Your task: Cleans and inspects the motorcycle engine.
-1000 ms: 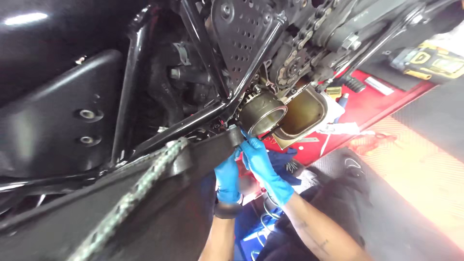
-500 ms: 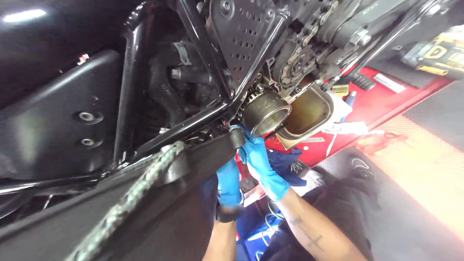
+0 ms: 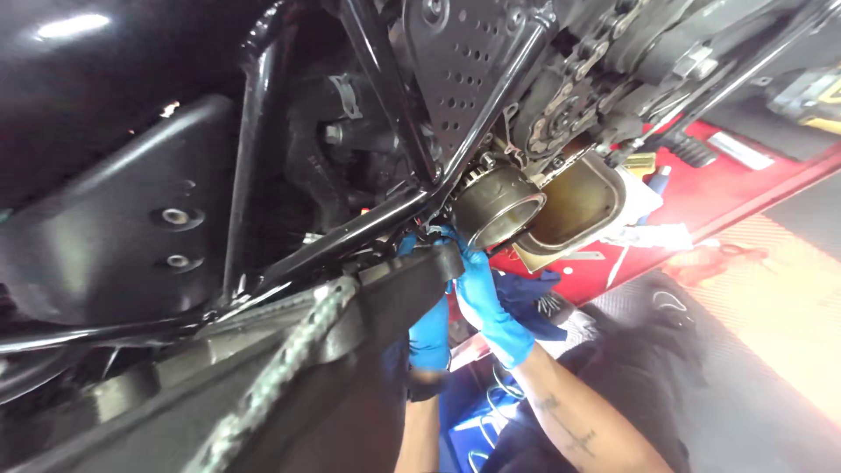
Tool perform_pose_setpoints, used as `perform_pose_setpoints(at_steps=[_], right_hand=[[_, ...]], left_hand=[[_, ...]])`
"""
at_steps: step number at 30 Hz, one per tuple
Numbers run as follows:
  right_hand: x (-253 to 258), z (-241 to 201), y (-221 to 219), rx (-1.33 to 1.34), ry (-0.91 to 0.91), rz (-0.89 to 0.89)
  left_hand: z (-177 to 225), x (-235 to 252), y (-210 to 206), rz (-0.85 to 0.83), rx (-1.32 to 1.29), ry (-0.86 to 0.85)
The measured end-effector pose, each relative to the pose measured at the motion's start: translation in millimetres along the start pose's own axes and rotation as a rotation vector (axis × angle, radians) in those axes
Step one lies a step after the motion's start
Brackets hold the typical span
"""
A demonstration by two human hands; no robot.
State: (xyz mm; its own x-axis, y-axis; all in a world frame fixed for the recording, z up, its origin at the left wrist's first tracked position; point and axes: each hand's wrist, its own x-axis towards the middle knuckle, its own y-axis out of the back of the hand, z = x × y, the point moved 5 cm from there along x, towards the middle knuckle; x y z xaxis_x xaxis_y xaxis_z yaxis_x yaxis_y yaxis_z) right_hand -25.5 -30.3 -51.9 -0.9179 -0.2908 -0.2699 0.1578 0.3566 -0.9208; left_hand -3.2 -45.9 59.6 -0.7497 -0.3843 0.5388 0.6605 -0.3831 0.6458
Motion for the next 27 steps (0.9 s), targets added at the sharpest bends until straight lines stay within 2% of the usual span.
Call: perform_pose_setpoints(at_steps=[4, 8, 15, 20, 27], right_hand=[[-0.2, -3.0, -1.3, 0.049, 0.014, -0.016], [0.7, -2.0, -0.4, 0.020, -0.022, -0.013], [2.5, 3.4, 2.2, -0.048, 0.018, -0.016], [3.1, 4.2, 0.2, -0.027, 0.017, 0.035], [3.8, 5.9, 0.8, -0.013, 0.068, 0.039]], left_hand=[[1.5, -0.4, -3.3, 0.003, 0.013, 0.021], [0.2, -3.3, 1.2, 0.029, 0.093, -0.041], [-15.5, -2.8, 3.6, 0.145, 0.229, -0.061], [-22.1, -6.7, 8.2, 0.090, 0.205, -0.047], [-26.3, -3.3, 2.7, 0.158, 0.200, -0.103]])
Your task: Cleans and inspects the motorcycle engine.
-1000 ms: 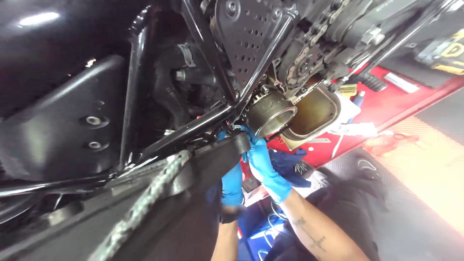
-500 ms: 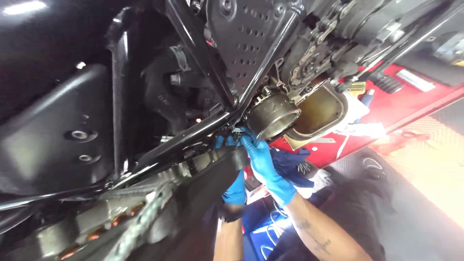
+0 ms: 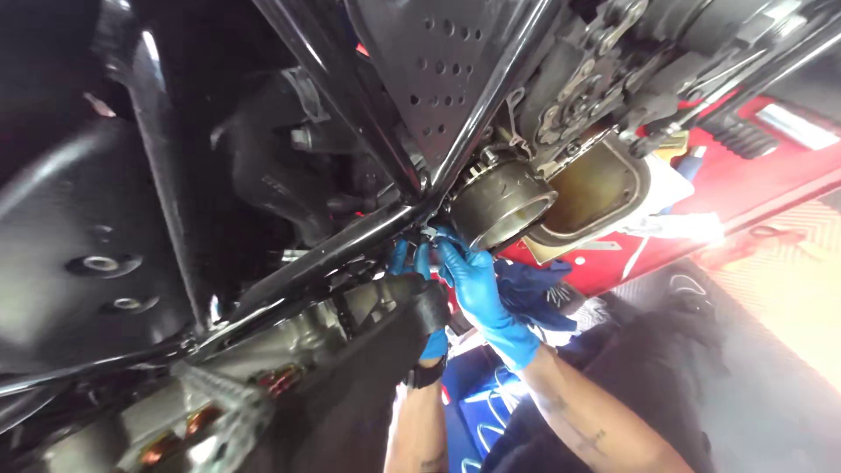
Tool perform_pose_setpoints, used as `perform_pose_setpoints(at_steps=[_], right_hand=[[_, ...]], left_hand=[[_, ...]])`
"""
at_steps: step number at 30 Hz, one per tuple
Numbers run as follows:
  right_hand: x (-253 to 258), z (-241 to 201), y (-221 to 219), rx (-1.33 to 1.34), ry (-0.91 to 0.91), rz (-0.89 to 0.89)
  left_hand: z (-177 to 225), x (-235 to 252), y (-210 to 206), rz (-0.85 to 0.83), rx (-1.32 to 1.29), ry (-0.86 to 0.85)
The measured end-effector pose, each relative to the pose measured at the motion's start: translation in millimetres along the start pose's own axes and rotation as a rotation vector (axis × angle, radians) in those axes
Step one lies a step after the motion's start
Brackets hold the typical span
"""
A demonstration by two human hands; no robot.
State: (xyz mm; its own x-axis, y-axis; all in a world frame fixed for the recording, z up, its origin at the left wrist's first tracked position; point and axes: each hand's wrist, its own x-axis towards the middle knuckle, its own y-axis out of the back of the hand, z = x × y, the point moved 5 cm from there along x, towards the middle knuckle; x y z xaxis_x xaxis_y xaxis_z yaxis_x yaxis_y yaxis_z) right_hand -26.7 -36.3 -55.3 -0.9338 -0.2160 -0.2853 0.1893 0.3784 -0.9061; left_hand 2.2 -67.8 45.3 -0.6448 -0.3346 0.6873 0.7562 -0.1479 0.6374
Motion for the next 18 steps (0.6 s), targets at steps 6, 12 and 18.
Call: perform_pose_setpoints(at_steps=[6, 12, 18], right_hand=[[1.2, 1.4, -4.5, 0.019, 0.076, 0.091], [0.7, 5.9, -11.1, 0.005, 0.120, 0.180], [-0.8, 9.1, -14.2, -0.042, 0.139, 0.161]], left_hand=[[-5.8, -3.2, 1.9, 0.036, 0.055, -0.013], [-10.0, -1.0, -0.5, 0.062, 0.043, -0.011], [-5.6, 1.9, -3.8, 0.087, 0.131, 0.033]])
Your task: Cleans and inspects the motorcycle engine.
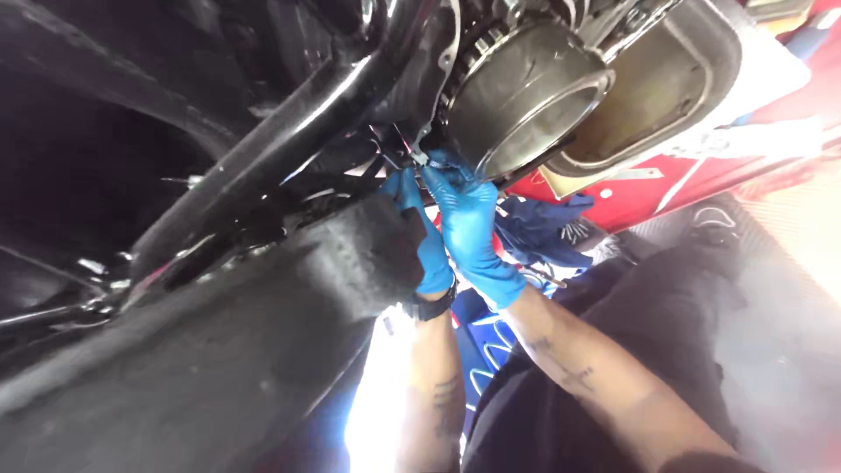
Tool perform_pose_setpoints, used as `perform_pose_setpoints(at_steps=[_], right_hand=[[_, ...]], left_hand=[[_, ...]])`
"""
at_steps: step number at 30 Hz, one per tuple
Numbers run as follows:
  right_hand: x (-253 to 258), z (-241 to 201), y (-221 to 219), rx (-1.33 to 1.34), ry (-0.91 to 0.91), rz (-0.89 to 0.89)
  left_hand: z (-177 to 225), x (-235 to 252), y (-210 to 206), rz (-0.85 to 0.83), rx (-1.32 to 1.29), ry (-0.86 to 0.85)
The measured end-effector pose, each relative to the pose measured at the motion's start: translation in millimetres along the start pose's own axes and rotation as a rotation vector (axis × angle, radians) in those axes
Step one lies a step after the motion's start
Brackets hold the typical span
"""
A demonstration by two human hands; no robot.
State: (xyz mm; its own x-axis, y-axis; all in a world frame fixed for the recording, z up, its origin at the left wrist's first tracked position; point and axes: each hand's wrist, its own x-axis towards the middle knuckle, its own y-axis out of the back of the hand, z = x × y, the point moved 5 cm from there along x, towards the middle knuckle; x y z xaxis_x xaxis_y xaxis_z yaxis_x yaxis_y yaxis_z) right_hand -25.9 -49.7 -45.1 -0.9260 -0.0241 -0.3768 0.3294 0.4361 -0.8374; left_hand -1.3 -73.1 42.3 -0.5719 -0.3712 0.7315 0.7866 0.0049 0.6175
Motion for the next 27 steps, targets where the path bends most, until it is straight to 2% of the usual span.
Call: perform_pose_setpoints(at_steps=[5, 10, 14, 20, 22, 24, 27], right_hand=[[-0.8, -4.0, -3.2, 0.041, -0.035, 0.023], [1.5, -2.6, -4.3, 0.055, -0.017, 0.031], [2.9, -5.2, -4.0, 0.031, -0.016, 0.040], [4.1, -8.9, -2.4, 0.041, -0.018, 0.027], [5.3, -8.0, -2.7, 0.049, -0.016, 0.030], [4.7, -8.4, -2.7, 0.043, -0.018, 0.035], [5.7, -9.8, -3.3, 0.052, -0.031, 0.040]], left_hand=[[-0.1, -0.3, 0.0, -0.012, -0.165, 0.010], [-6.0, -1.1, 18.7, -0.055, -0.279, -0.060], [-14.0, -9.8, 26.7, -0.092, -0.285, 0.127], [3.4, -16.0, 22.4, 0.003, -0.275, 0.009], [-0.7, -22.8, 17.8, 0.021, -0.346, 0.062], [-14.6, -30.1, 13.1, 0.089, -0.429, 0.202], [-23.9, -32.2, 7.3, 0.084, -0.372, 0.195]])
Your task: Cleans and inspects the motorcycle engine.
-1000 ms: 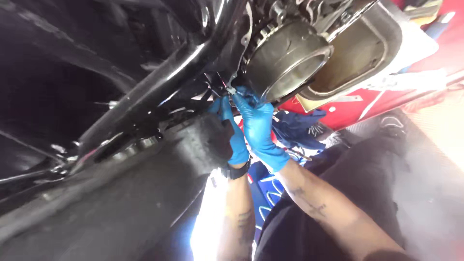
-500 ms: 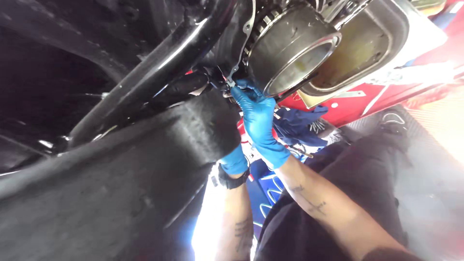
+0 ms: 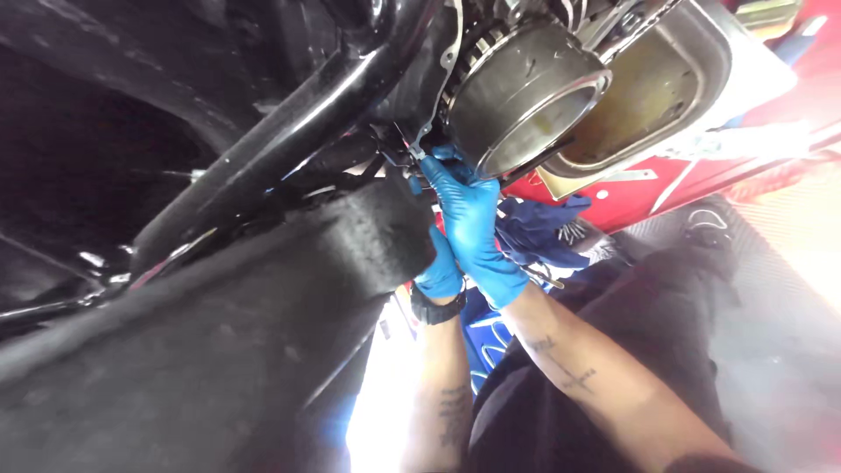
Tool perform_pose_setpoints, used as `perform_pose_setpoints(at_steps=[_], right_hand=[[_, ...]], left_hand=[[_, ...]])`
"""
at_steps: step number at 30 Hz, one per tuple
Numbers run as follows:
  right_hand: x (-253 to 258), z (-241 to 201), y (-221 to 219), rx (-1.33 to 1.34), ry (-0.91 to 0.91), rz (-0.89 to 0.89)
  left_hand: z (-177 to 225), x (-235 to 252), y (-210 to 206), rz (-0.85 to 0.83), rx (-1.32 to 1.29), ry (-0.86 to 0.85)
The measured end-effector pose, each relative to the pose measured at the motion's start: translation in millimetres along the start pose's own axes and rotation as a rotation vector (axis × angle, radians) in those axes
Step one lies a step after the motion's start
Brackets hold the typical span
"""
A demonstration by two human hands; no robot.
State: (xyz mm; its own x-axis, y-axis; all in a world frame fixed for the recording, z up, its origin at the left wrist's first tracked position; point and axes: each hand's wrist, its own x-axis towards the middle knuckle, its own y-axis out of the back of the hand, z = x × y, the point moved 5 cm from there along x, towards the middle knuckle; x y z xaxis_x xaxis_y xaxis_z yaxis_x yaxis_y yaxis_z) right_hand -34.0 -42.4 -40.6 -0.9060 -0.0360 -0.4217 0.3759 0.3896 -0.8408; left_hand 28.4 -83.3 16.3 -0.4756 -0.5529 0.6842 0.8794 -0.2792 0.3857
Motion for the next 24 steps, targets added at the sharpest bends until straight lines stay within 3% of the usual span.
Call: perform_pose_setpoints(at_steps=[6, 11, 14, 18, 24], right_hand=[[-0.1, -0.7, -1.8, 0.011, -0.011, 0.012], [1.1, 2.5, -1.0, 0.035, 0.018, 0.003], [1.8, 2.2, -0.7, 0.015, 0.035, 0.006], [1.5, 1.5, -0.9, 0.045, 0.011, 0.011], [-0.4, -2.2, -3.6, 0.053, 0.013, -0.005]], left_hand=[[38.9, 9.6, -15.4, 0.025, 0.328, -0.237], [20.2, 17.0, -15.7, 0.041, 0.282, -0.275], [7.3, 15.9, -11.7, 0.016, 0.114, -0.288], [14.1, 15.9, -11.1, -0.006, 0.095, -0.178], [26.5, 18.8, -9.4, -0.055, 0.162, -0.232]])
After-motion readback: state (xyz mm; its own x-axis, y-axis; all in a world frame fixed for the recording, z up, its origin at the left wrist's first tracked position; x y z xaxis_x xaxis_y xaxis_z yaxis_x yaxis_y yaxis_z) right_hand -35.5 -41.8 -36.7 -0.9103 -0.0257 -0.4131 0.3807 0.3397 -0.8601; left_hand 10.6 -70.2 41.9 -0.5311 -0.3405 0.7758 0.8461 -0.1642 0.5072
